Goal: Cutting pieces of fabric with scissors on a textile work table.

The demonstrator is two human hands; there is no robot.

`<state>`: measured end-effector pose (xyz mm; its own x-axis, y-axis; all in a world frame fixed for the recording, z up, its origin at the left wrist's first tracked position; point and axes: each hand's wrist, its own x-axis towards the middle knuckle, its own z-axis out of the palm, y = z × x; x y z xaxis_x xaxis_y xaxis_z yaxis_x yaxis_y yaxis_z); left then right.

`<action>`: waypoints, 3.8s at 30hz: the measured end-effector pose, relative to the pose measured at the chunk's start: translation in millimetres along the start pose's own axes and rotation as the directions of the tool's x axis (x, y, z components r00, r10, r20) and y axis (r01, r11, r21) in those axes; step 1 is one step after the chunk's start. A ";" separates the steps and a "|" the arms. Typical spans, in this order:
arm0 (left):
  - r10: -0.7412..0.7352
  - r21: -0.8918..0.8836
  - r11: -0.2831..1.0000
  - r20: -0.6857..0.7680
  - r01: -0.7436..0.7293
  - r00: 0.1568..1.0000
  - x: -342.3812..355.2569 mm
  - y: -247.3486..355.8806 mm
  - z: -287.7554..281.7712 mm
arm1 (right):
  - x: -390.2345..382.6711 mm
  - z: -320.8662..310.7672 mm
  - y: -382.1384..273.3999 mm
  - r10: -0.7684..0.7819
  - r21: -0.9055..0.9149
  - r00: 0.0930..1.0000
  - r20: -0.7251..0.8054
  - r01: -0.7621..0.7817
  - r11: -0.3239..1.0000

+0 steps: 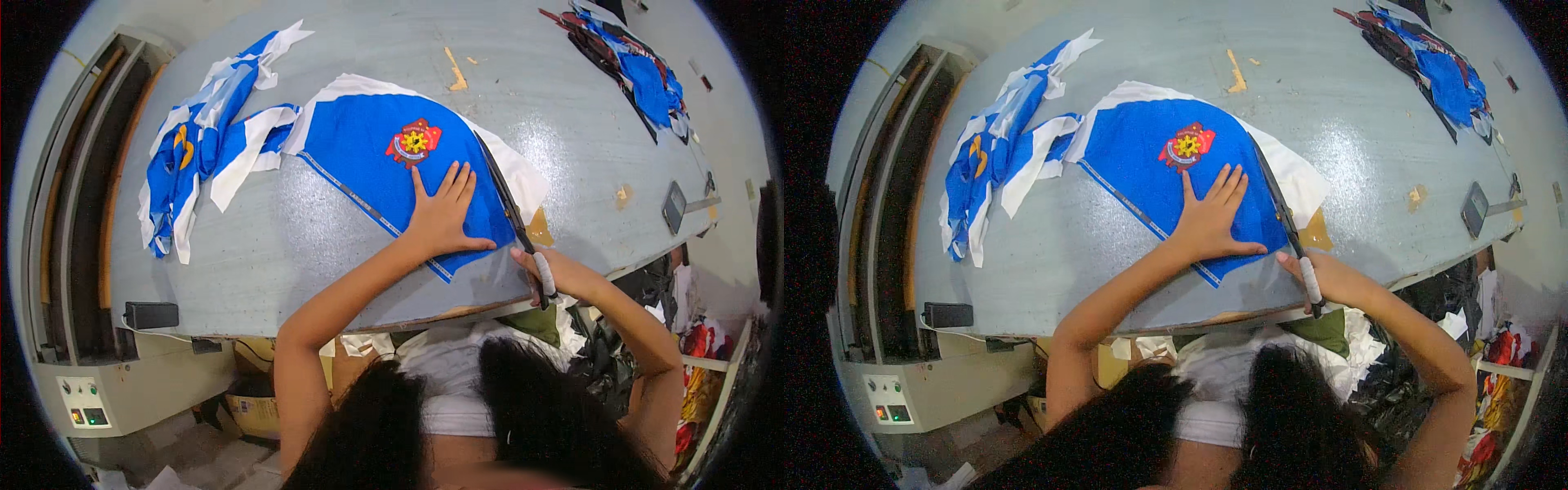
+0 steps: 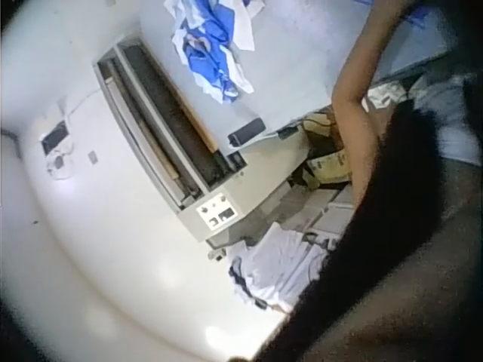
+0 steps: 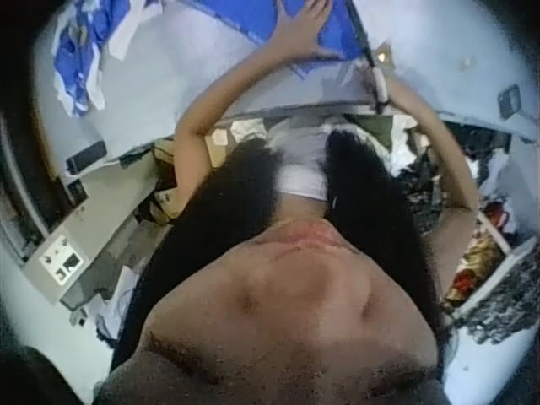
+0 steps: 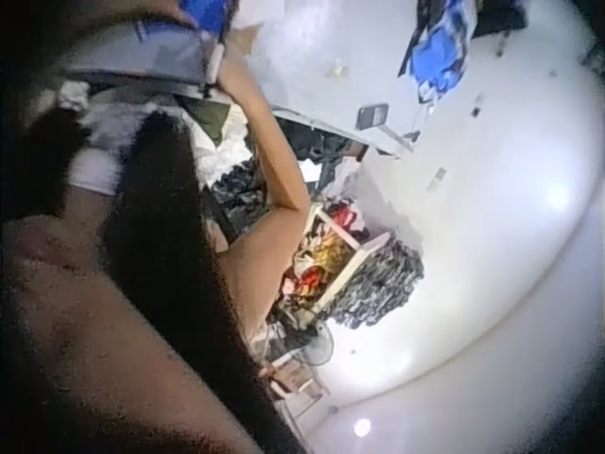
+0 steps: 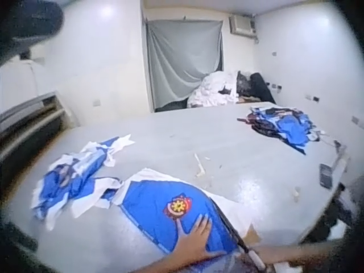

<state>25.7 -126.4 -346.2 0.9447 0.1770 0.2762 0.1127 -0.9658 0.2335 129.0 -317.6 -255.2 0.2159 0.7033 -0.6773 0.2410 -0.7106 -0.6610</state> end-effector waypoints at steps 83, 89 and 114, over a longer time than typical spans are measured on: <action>0.267 -0.242 0.956 0.493 -0.164 0.828 -30.3 3.7 -53.1 | -6.1 -41.4 80.3 0.026 0.622 0.975 -0.219 0.119 0.774; 0.012 -0.505 0.787 0.587 0.355 0.809 16.5 -29.8 -70.5 | -26.6 21.0 117.9 0.248 0.655 0.623 -0.742 0.753 0.068; -0.069 0.081 0.994 0.000 0.068 0.998 58.3 -49.0 -11.8 | -58.2 -7.9 94.2 -0.167 0.338 0.977 0.130 0.115 0.934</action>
<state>71.6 -66.5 -330.6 0.9346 0.2429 0.2598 0.2016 -0.9636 0.1757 146.6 -425.4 -275.5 0.0482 0.8035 -0.5934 -0.0702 -0.5899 -0.8044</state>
